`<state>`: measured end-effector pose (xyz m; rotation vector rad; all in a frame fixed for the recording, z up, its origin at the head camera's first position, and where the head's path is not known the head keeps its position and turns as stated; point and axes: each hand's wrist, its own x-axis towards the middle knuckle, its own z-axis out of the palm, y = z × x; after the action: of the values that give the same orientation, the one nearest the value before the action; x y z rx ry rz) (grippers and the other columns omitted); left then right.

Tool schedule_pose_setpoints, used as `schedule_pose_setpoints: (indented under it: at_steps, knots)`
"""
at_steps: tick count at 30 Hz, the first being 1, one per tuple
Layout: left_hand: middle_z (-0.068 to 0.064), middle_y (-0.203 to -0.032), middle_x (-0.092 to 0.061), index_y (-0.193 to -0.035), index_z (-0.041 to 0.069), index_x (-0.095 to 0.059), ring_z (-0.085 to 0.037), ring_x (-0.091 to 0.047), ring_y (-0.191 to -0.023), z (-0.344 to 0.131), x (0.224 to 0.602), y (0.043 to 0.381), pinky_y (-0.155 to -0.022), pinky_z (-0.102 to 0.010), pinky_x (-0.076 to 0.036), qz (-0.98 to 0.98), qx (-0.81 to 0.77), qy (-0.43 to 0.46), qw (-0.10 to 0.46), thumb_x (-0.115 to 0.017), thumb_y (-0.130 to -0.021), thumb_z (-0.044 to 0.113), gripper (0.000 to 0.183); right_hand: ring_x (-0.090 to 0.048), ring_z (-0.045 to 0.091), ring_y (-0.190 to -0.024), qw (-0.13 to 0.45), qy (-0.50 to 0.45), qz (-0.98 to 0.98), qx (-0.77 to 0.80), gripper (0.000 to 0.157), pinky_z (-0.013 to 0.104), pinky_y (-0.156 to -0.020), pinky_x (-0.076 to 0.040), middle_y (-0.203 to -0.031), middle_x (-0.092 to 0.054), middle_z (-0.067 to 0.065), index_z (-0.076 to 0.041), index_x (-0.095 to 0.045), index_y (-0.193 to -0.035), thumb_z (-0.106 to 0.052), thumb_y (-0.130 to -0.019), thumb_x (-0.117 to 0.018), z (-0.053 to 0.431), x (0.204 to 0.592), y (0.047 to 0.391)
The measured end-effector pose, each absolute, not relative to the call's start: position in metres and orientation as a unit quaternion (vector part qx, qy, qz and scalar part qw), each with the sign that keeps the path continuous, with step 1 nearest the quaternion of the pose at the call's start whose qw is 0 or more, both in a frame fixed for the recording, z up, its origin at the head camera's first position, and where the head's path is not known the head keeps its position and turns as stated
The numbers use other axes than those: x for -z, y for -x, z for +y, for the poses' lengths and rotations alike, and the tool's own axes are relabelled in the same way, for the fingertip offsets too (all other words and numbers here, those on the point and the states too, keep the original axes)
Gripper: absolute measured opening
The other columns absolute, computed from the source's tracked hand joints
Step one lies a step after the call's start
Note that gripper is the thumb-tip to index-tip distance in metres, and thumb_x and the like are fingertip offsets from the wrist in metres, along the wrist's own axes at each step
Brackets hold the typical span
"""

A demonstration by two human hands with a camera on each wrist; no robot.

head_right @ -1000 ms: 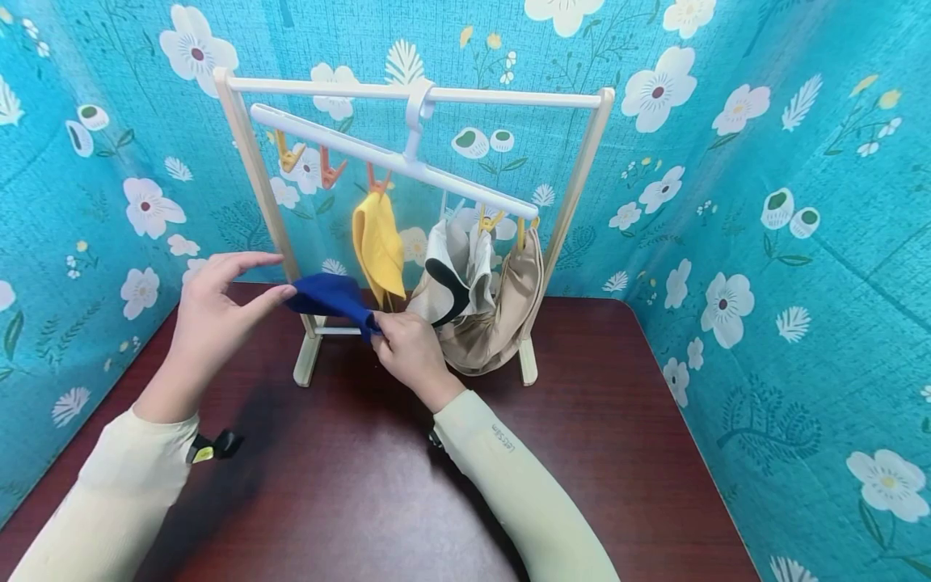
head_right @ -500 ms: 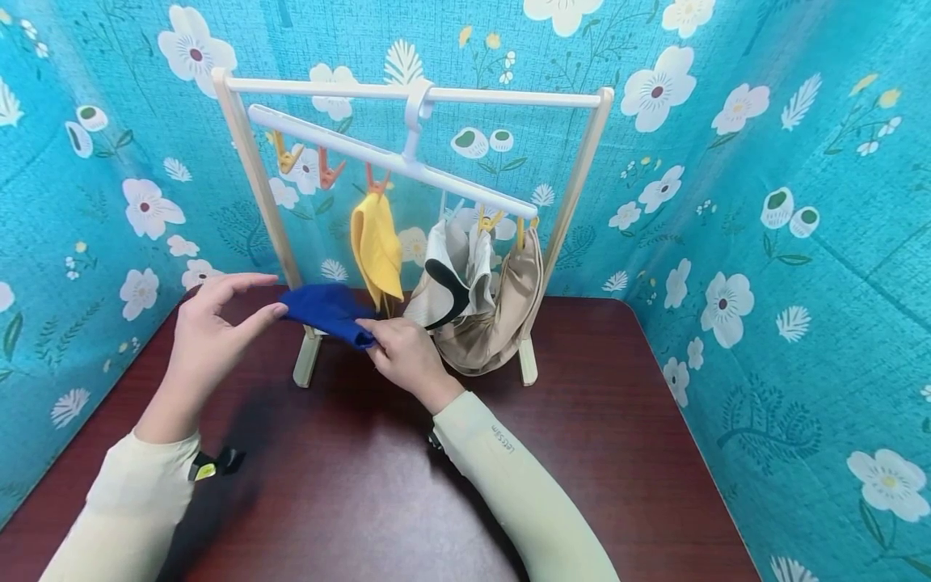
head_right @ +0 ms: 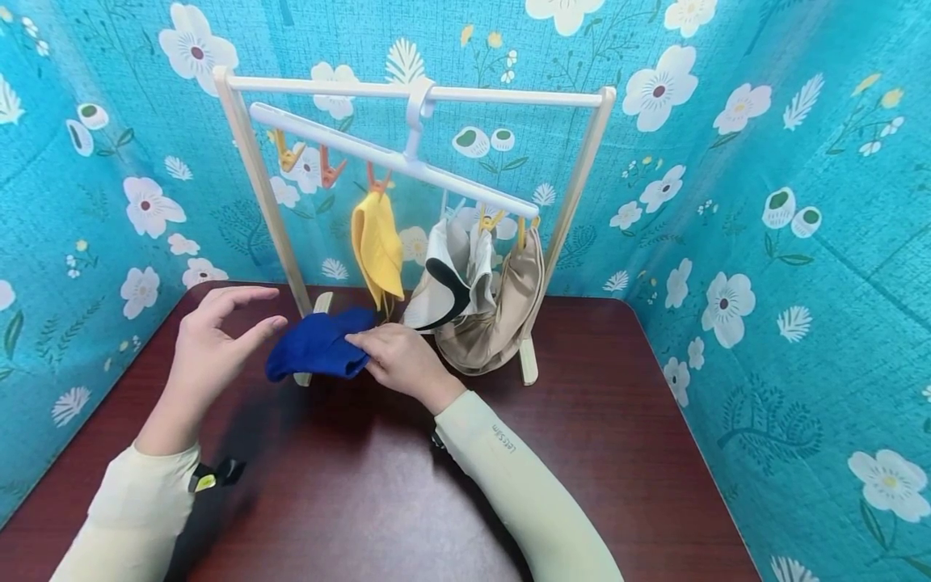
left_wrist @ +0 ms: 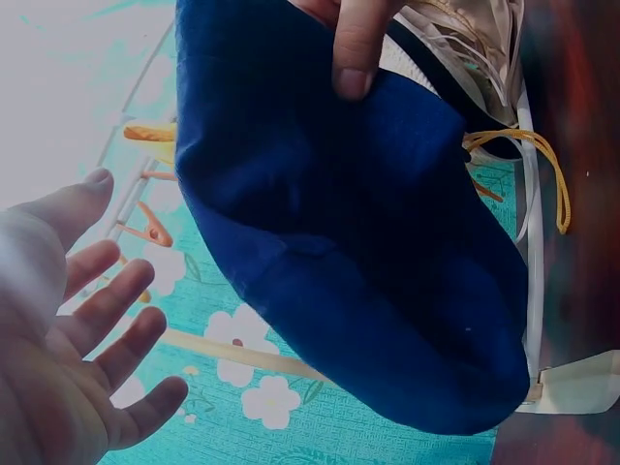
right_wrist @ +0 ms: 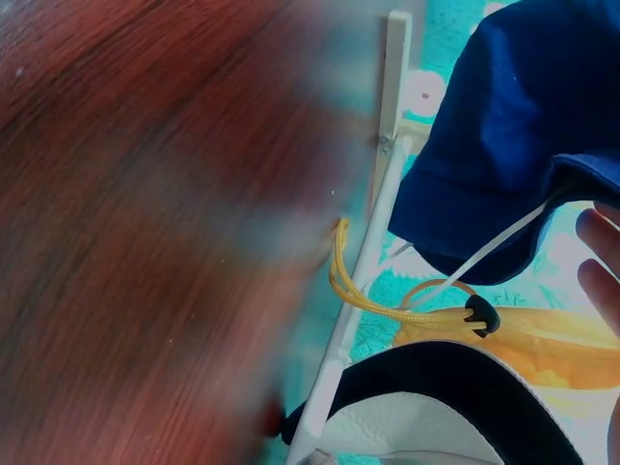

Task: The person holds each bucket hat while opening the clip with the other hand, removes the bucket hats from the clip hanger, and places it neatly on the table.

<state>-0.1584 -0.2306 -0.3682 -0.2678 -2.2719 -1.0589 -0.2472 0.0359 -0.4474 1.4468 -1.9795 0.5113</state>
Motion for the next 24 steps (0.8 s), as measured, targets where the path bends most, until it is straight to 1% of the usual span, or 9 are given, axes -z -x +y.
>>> schedule_pose_setpoints:
  at_steps: [3,6,10,12,15,19,21,23,24]
  knots:
    - [-0.001,-0.124,-0.071,-0.127,0.019,-0.073,-0.015,-0.056,-0.121,-0.2305,0.3695,0.1579,-0.096,-0.017,-0.040,-0.861,0.398,0.103,0.298,-0.086,-0.085,0.026,0.044,-0.071,0.016,-0.110,0.307,-0.561,-0.746,-0.186,0.034,0.030,-0.102,-0.053,-0.120,-0.075,0.005,-0.007,-0.072,-0.126,-0.008,-0.092,-0.070,0.0353,0.4483,0.2474]
    - [-0.001,-0.125,-0.070,-0.128,0.022,-0.072,-0.017,-0.056,-0.122,-0.2298,0.3698,0.1566,-0.098,-0.029,-0.044,-0.862,0.400,0.106,0.293,-0.085,-0.086,0.026,0.044,-0.072,0.018,-0.109,0.303,-0.574,-0.737,-0.188,0.033,0.032,-0.101,-0.053,-0.118,-0.076,0.007,-0.007,-0.073,-0.125,-0.008,-0.091,-0.071,0.0349,0.4496,0.2484]
    - [-0.003,-0.125,-0.070,-0.128,0.020,-0.072,-0.019,-0.056,-0.123,-0.2292,0.3709,0.1565,-0.098,-0.049,-0.047,-0.862,0.402,0.111,0.288,-0.085,-0.086,0.025,0.044,-0.072,0.019,-0.109,0.302,-0.586,-0.729,-0.183,0.034,0.034,-0.100,-0.054,-0.116,-0.076,0.008,-0.007,-0.073,-0.124,-0.008,-0.090,-0.073,0.0348,0.4513,0.2499]
    - [-0.002,-0.126,-0.070,-0.127,0.019,-0.072,-0.019,-0.056,-0.123,-0.2291,0.3721,0.1572,-0.099,-0.053,-0.047,-0.863,0.402,0.113,0.285,-0.085,-0.086,0.025,0.044,-0.072,0.019,-0.109,0.299,-0.590,-0.729,-0.176,0.036,0.034,-0.100,-0.054,-0.115,-0.076,0.007,-0.007,-0.073,-0.124,-0.007,-0.088,-0.073,0.0352,0.4521,0.2504]
    - [-0.002,-0.126,-0.070,-0.127,0.020,-0.072,-0.018,-0.056,-0.123,-0.2289,0.3737,0.1574,-0.099,-0.052,-0.047,-0.864,0.400,0.115,0.284,-0.085,-0.086,0.026,0.044,-0.071,0.020,-0.110,0.294,-0.595,-0.729,-0.165,0.039,0.036,-0.100,-0.054,-0.115,-0.076,0.007,-0.007,-0.072,-0.124,-0.005,-0.086,-0.074,0.0355,0.4535,0.2507]
    - [-0.001,-0.126,-0.071,-0.127,0.022,-0.072,-0.018,-0.056,-0.123,-0.2283,0.3764,0.1577,-0.100,-0.040,-0.046,-0.866,0.390,0.120,0.287,-0.086,-0.085,0.025,0.044,-0.071,0.020,-0.111,0.295,-0.600,-0.729,-0.147,0.040,0.037,-0.099,-0.055,-0.116,-0.076,0.006,-0.007,-0.072,-0.124,-0.007,-0.085,-0.075,0.0345,0.4549,0.2498]
    - [-0.001,-0.125,-0.071,-0.127,0.022,-0.072,-0.017,-0.057,-0.122,-0.2276,0.3772,0.1577,-0.099,-0.036,-0.046,-0.868,0.385,0.123,0.289,-0.086,-0.085,0.024,0.044,-0.071,0.020,-0.112,0.294,-0.599,-0.732,-0.138,0.040,0.037,-0.100,-0.054,-0.116,-0.076,0.005,-0.008,-0.072,-0.125,-0.007,-0.086,-0.075,0.0335,0.4556,0.2488]
    - [-0.001,-0.125,-0.071,-0.127,0.021,-0.072,-0.017,-0.057,-0.122,-0.2265,0.3775,0.1576,-0.099,-0.036,-0.046,-0.869,0.382,0.125,0.287,-0.086,-0.085,0.023,0.044,-0.070,0.019,-0.114,0.290,-0.598,-0.737,-0.127,0.041,0.038,-0.101,-0.054,-0.118,-0.076,0.004,-0.009,-0.072,-0.127,-0.007,-0.086,-0.074,0.0324,0.4561,0.2476]
    - [-0.001,-0.125,-0.071,-0.127,0.020,-0.072,-0.018,-0.057,-0.122,-0.2259,0.3775,0.1575,-0.099,-0.038,-0.046,-0.870,0.380,0.126,0.286,-0.086,-0.085,0.023,0.044,-0.069,0.019,-0.115,0.287,-0.596,-0.740,-0.121,0.041,0.037,-0.102,-0.053,-0.118,-0.076,0.003,-0.010,-0.071,-0.127,-0.007,-0.086,-0.073,0.0320,0.4563,0.2468]
